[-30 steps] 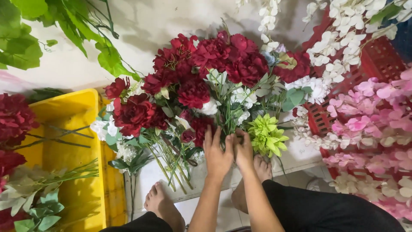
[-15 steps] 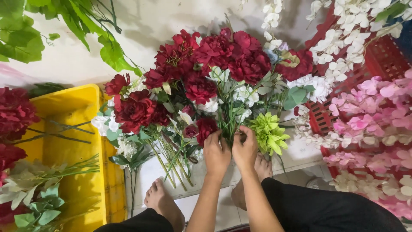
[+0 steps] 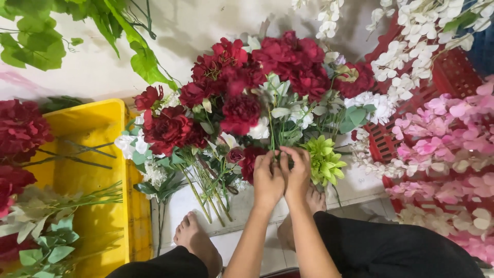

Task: Selecting and grouping artificial red flowers to create an arrangement.

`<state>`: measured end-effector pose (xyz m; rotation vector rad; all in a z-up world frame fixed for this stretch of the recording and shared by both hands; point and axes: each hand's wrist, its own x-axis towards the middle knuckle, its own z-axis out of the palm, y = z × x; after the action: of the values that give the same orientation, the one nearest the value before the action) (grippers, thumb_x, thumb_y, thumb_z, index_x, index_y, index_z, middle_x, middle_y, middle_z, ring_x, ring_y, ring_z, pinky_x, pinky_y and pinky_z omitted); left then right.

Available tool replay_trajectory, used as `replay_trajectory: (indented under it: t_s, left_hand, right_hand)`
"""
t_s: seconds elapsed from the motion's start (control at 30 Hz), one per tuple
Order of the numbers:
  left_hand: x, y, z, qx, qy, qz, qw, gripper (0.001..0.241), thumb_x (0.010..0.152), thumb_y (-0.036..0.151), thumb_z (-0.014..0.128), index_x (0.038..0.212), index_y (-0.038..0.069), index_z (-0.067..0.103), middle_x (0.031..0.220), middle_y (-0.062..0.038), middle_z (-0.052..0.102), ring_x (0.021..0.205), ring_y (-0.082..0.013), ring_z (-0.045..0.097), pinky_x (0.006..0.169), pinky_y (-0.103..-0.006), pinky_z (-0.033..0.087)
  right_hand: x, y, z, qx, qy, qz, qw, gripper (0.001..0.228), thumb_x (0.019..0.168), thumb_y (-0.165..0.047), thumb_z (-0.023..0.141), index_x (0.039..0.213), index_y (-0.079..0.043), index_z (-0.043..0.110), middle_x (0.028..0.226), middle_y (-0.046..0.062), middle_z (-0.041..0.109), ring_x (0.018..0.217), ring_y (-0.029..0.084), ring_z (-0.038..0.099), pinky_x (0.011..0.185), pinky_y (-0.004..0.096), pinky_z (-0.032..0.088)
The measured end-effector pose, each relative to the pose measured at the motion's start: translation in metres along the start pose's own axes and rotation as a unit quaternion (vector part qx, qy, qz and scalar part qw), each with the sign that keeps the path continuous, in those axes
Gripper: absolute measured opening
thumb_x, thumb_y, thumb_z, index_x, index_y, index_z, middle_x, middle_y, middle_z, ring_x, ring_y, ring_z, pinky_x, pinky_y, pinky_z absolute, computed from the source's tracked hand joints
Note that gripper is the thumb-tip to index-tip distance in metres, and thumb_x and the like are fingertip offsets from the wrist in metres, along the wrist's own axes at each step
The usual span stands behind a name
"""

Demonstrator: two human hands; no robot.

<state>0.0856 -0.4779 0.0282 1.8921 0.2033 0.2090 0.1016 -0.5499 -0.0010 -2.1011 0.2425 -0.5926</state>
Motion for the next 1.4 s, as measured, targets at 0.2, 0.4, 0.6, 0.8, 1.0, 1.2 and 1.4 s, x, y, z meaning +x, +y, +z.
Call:
replay_trajectory:
  t_s: [0.2,0.4,0.6,0.8,1.0,1.2,1.4]
  left_hand:
    - [-0.010,0.016,-0.012,-0.026,0.025,0.022,0.999,0.038,0.088,-0.001,0.054,0.122,0.004,0.072,0.098,-0.013,0.064,0.096,-0.0290,0.067,0.083,-0.0350,0.055]
    - [-0.022,0.048,-0.031,-0.013,0.036,0.055,0.998,0.039,0.089,-0.004,0.050,0.124,-0.002,0.068,0.101,-0.012,0.061,0.097,-0.0280,0.065,0.086,-0.0344,0.054]
    - [-0.033,0.056,-0.046,-0.081,0.079,0.099,0.989,0.036,0.088,-0.009,0.040,0.115,0.001,0.062,0.099,-0.012,0.051,0.095,-0.0344,0.059,0.088,-0.0399,0.049]
    - [-0.047,0.069,-0.062,-0.095,0.135,0.142,0.976,0.033,0.090,-0.006,0.041,0.112,0.002,0.064,0.097,-0.013,0.055,0.093,-0.0334,0.060,0.088,-0.0395,0.049]
    - [-0.062,0.072,-0.073,-0.111,0.183,0.157,0.964,0.032,0.095,-0.002,0.038,0.116,0.004,0.062,0.099,-0.011,0.052,0.095,-0.0321,0.059,0.090,-0.0389,0.047]
    - [-0.078,0.084,-0.090,-0.123,0.219,0.175,0.952,0.032,0.095,-0.001,0.037,0.117,0.002,0.061,0.101,-0.013,0.051,0.096,-0.0337,0.059,0.091,-0.0404,0.048]
    - [-0.097,0.107,-0.108,-0.120,0.232,0.196,0.945,0.033,0.095,-0.001,0.039,0.119,0.002,0.061,0.101,-0.013,0.050,0.095,-0.0331,0.057,0.091,-0.0404,0.046]
  right_hand:
    - [0.005,-0.022,-0.017,0.065,-0.082,0.057,0.993,0.018,0.098,-0.024,0.067,0.112,-0.023,0.079,0.100,0.003,0.079,0.100,0.027,0.073,0.089,0.040,0.056]
    - [0.000,-0.033,-0.023,0.128,-0.170,0.119,0.970,0.021,0.098,-0.019,0.066,0.115,-0.020,0.078,0.109,0.007,0.079,0.107,0.026,0.073,0.094,0.042,0.057]
    - [-0.008,-0.064,-0.028,0.145,-0.197,0.089,0.966,0.022,0.098,-0.018,0.066,0.116,-0.019,0.078,0.107,0.007,0.080,0.104,0.026,0.074,0.091,0.042,0.058]
    - [-0.018,-0.093,-0.040,0.164,-0.226,0.051,0.959,0.023,0.097,-0.017,0.066,0.116,-0.018,0.078,0.104,0.008,0.081,0.100,0.026,0.075,0.089,0.042,0.059]
    - [-0.025,-0.123,-0.056,0.175,-0.250,0.017,0.952,0.024,0.096,-0.016,0.066,0.116,-0.017,0.079,0.102,0.008,0.081,0.097,0.026,0.076,0.086,0.042,0.060]
    - [-0.035,-0.157,-0.073,0.181,-0.268,-0.023,0.946,0.024,0.096,-0.014,0.065,0.115,-0.016,0.079,0.098,0.008,0.082,0.091,0.025,0.077,0.082,0.041,0.061]
    - [-0.043,-0.178,-0.092,0.159,-0.280,-0.055,0.945,0.025,0.097,-0.018,0.064,0.118,-0.020,0.078,0.102,0.004,0.082,0.094,0.023,0.076,0.083,0.040,0.059]
